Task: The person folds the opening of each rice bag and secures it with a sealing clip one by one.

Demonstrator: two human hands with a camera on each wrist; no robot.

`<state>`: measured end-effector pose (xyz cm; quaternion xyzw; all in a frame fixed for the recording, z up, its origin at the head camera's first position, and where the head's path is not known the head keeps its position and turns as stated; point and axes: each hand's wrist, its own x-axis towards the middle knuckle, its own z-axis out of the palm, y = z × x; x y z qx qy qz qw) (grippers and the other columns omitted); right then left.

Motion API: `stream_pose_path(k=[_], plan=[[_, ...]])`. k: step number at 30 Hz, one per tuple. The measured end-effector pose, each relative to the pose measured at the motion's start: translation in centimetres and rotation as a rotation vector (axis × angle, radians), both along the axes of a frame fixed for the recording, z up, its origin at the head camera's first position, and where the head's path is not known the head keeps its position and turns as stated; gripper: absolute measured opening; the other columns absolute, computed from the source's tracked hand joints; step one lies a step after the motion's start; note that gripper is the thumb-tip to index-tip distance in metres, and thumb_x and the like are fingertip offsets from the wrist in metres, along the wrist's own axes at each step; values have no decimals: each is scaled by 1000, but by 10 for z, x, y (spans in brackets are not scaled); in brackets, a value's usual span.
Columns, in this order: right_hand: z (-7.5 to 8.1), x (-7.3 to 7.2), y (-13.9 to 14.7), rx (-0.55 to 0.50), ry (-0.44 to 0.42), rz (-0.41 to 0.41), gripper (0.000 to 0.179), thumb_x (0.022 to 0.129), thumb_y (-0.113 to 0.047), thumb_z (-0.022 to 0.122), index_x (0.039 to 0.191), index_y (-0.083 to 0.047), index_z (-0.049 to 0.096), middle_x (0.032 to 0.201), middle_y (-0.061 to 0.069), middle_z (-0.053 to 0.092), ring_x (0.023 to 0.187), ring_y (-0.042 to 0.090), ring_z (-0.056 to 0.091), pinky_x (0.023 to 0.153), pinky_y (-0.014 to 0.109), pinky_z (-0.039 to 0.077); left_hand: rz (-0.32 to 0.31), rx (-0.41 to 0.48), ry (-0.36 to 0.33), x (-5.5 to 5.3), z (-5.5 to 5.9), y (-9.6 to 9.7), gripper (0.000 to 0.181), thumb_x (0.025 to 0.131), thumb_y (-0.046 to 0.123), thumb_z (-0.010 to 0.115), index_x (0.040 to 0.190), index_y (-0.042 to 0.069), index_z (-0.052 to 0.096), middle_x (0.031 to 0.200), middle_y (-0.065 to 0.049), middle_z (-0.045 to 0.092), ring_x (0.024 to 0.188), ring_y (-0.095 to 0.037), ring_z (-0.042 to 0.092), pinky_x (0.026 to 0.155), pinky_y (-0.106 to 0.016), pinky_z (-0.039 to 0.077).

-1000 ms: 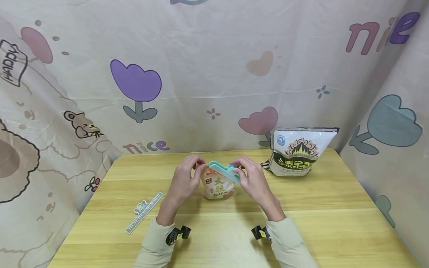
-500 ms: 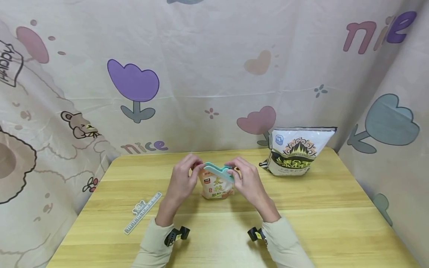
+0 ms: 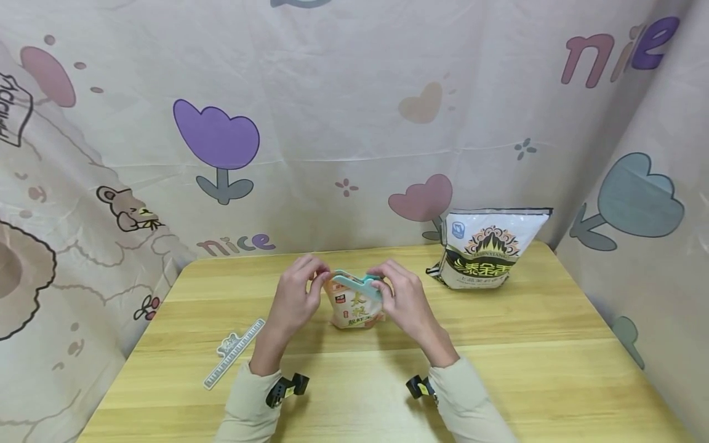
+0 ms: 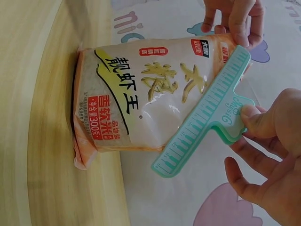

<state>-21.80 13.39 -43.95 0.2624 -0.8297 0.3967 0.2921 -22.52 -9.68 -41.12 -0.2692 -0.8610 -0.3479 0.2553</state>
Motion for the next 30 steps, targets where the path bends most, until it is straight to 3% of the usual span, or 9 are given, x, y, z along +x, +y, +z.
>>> stream_pose_path(k=[30], plan=[[2, 2, -4, -20, -20, 9, 21, 89, 5, 75, 108, -3, 72, 100, 3, 71, 90, 18, 69, 75, 36, 59, 22, 12, 10, 1, 0, 1, 11, 95, 2, 70, 89, 10, 68, 91, 0, 63, 87, -19, 59, 81, -41, 50]])
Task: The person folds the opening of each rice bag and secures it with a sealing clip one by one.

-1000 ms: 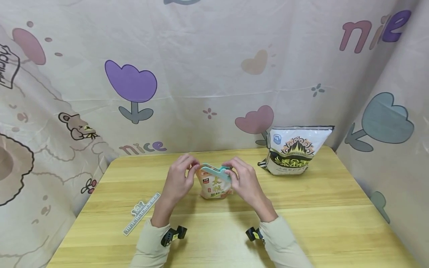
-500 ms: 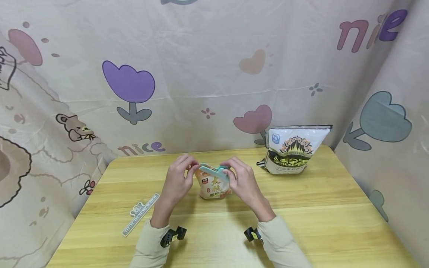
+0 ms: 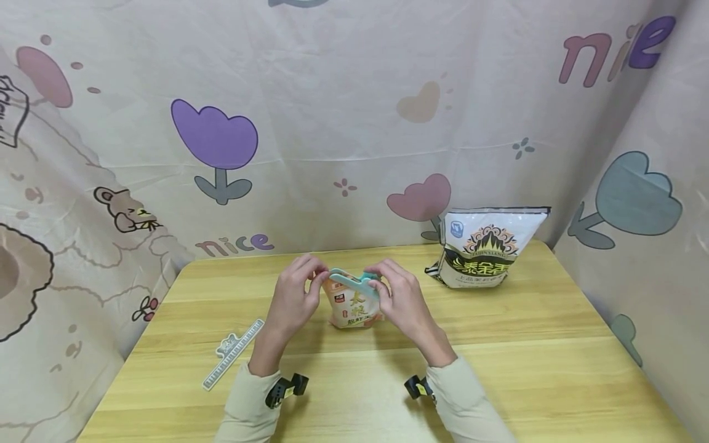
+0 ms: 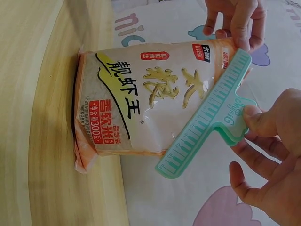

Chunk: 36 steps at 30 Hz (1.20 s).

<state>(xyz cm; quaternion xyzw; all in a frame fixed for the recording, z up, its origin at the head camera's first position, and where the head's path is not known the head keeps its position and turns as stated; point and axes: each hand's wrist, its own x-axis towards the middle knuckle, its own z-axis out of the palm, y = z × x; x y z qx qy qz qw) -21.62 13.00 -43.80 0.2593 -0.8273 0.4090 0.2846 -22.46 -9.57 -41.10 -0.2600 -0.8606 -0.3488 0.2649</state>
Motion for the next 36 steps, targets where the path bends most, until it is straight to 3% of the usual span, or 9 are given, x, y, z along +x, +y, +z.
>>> stream_pose_path(k=[5, 13, 25, 30, 36], plan=[[1, 1, 0, 8, -1, 5, 22, 89, 5, 75, 109, -3, 71, 100, 4, 71, 91, 19, 69, 76, 37, 59, 15, -7, 16, 1, 1, -1, 10, 95, 2, 71, 89, 10, 68, 90, 0, 63, 88, -20, 60, 81, -42, 50], [0, 0, -1, 22, 6, 35, 26, 89, 5, 75, 113, -1, 70, 105, 7, 71, 96, 23, 70, 82, 43, 59, 28, -37, -15, 2, 3, -4, 7, 95, 5, 72, 92, 11, 70, 93, 0, 65, 89, -19, 61, 83, -42, 50], [2, 3, -4, 116, -44, 60, 34, 92, -8, 75, 125, -6, 66, 119, 4, 65, 107, 20, 63, 93, 47, 54, -16, -73, -22, 1, 2, -8, 12, 92, 2, 73, 96, 12, 70, 94, 1, 66, 89, -25, 63, 81, -42, 49], [8, 2, -12, 184, -2, 19, 32, 89, -11, 77, 120, -9, 69, 117, 2, 65, 112, 23, 60, 94, 53, 47, -30, -116, -14, 1, 1, -9, 9, 92, 5, 73, 96, 12, 69, 94, 0, 66, 88, -25, 63, 78, -42, 48], [15, -1, -19, 280, 86, -14, 21, 88, -10, 78, 108, -9, 71, 108, 2, 67, 106, 25, 61, 89, 49, 47, 0, -158, -25, 1, 2, -9, 5, 92, 9, 74, 94, 11, 69, 95, 0, 66, 88, -23, 61, 79, -42, 49]])
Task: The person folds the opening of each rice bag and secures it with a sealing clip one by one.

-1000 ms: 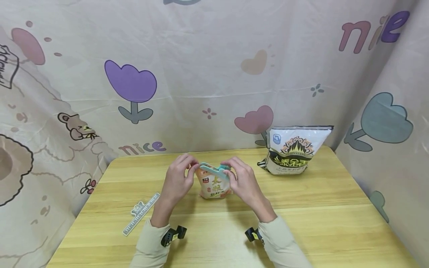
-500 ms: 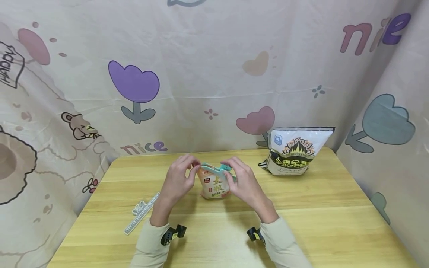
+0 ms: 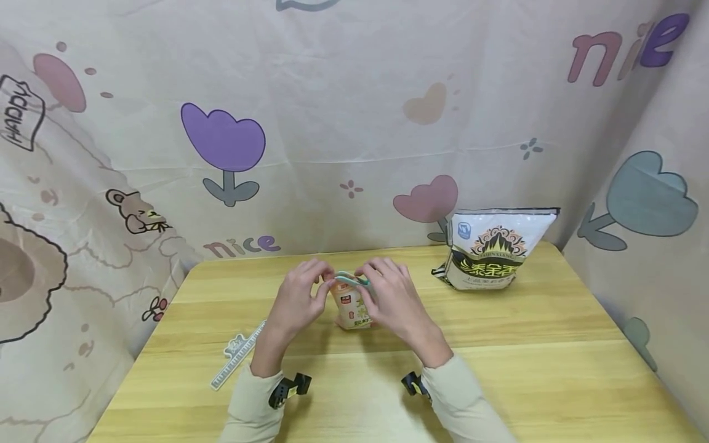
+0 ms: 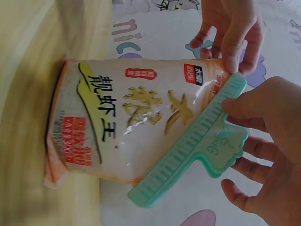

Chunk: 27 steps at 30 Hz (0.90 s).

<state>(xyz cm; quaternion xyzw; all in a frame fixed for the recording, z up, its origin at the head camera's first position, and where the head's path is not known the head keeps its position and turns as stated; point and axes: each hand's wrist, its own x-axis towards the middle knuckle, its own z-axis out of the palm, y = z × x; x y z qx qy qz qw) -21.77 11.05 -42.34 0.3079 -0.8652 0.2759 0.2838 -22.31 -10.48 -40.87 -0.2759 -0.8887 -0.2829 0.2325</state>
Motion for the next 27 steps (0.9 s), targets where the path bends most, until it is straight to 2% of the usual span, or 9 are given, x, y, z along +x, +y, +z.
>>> stream_pose_path(k=[5, 12, 18, 23, 27], plan=[[4, -1, -3, 68, 28, -16, 17, 86, -8, 77, 102, -10, 71, 107, 3, 68, 107, 25, 60, 89, 49, 47, 28, -14, 18, 1, 0, 3, 5, 93, 8, 74, 95, 11, 71, 97, -1, 68, 91, -21, 62, 79, -42, 50], [11, -11, -12, 136, 22, -32, 15, 86, -10, 75, 99, -10, 68, 105, 3, 66, 104, 25, 60, 85, 48, 47, 67, 31, 43, -3, -5, 2, 3, 96, 9, 70, 93, 10, 70, 96, -3, 68, 90, -25, 63, 81, -46, 52], [16, -21, -23, 187, 36, -38, 15, 84, -12, 73, 97, -11, 66, 97, 2, 59, 91, 23, 56, 71, 40, 44, 74, 38, 75, -14, -7, -7, 4, 97, 9, 69, 94, 8, 70, 95, -5, 68, 86, -24, 64, 78, -42, 52], [19, -32, -38, 220, 46, -45, 14, 85, -13, 72, 97, -10, 66, 94, 2, 60, 87, 23, 55, 72, 40, 45, 69, 44, 74, -30, -8, -22, 4, 98, 9, 67, 95, 7, 70, 92, -6, 67, 81, -25, 59, 74, -39, 50], [20, -44, -54, 261, 57, -47, 13, 87, -15, 72, 98, -10, 67, 96, 3, 62, 88, 23, 58, 73, 41, 48, 90, 37, 65, -39, -6, -39, 4, 98, 9, 68, 96, 5, 69, 93, -7, 67, 82, -27, 60, 75, -42, 50]])
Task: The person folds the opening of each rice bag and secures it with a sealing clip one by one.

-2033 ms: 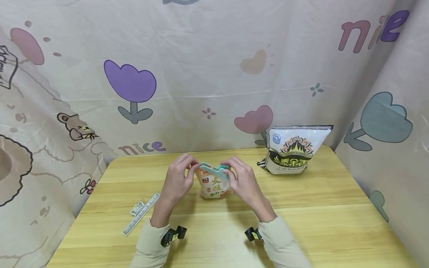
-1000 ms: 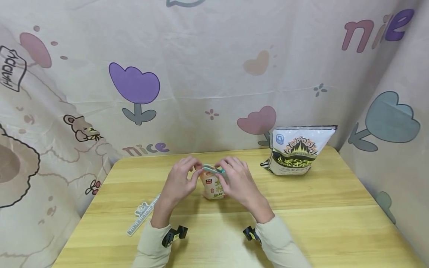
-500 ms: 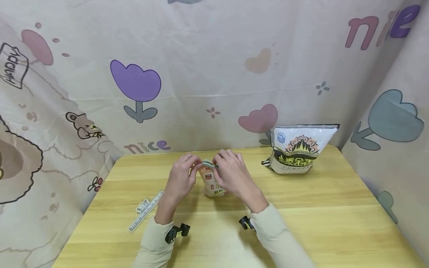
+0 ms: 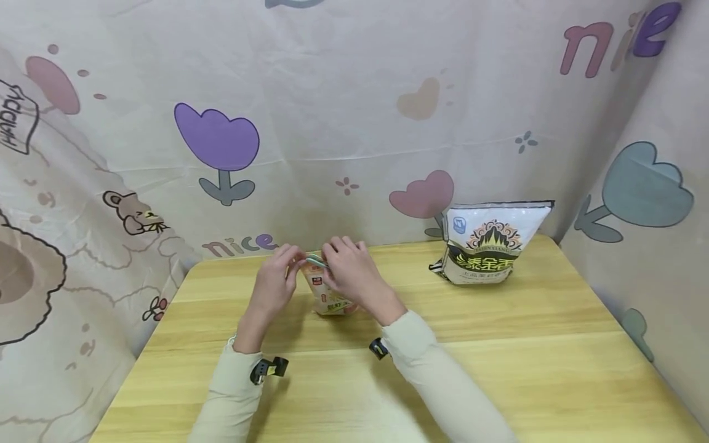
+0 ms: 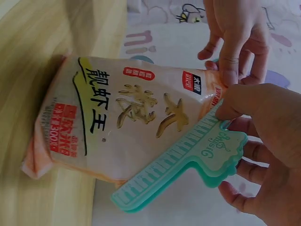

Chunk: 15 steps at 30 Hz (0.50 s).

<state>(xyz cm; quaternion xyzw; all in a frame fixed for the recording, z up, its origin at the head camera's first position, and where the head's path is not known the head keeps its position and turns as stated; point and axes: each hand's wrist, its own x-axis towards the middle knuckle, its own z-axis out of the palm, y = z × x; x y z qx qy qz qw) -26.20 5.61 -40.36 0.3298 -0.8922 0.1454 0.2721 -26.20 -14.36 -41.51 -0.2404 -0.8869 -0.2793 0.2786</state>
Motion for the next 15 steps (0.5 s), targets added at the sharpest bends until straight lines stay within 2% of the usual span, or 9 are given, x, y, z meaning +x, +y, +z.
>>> stream_pose_path(k=[6, 10, 15], plan=[[3, -17, -33, 71, -34, -28, 14, 92, -21, 71, 103, -13, 67, 101, 2, 63, 96, 22, 59, 79, 40, 49, 55, -26, 27, -9, 5, -30, 3, 95, 5, 71, 95, 5, 68, 92, -8, 67, 82, -29, 60, 71, -42, 50], [2, -26, -55, 89, -53, -35, 14, 94, -23, 69, 105, -14, 66, 106, 1, 63, 103, 21, 59, 83, 40, 49, 92, -41, 60, -14, 4, -51, 4, 94, 5, 71, 95, 6, 68, 91, -8, 67, 85, -31, 60, 71, -45, 46], [-1, -35, -82, 96, -42, -24, 14, 97, -23, 67, 108, -15, 67, 110, 0, 64, 107, 20, 60, 84, 38, 50, 127, -34, 69, -18, 2, -76, 4, 93, 4, 72, 94, 6, 68, 92, -10, 69, 85, -33, 61, 71, -47, 40]])
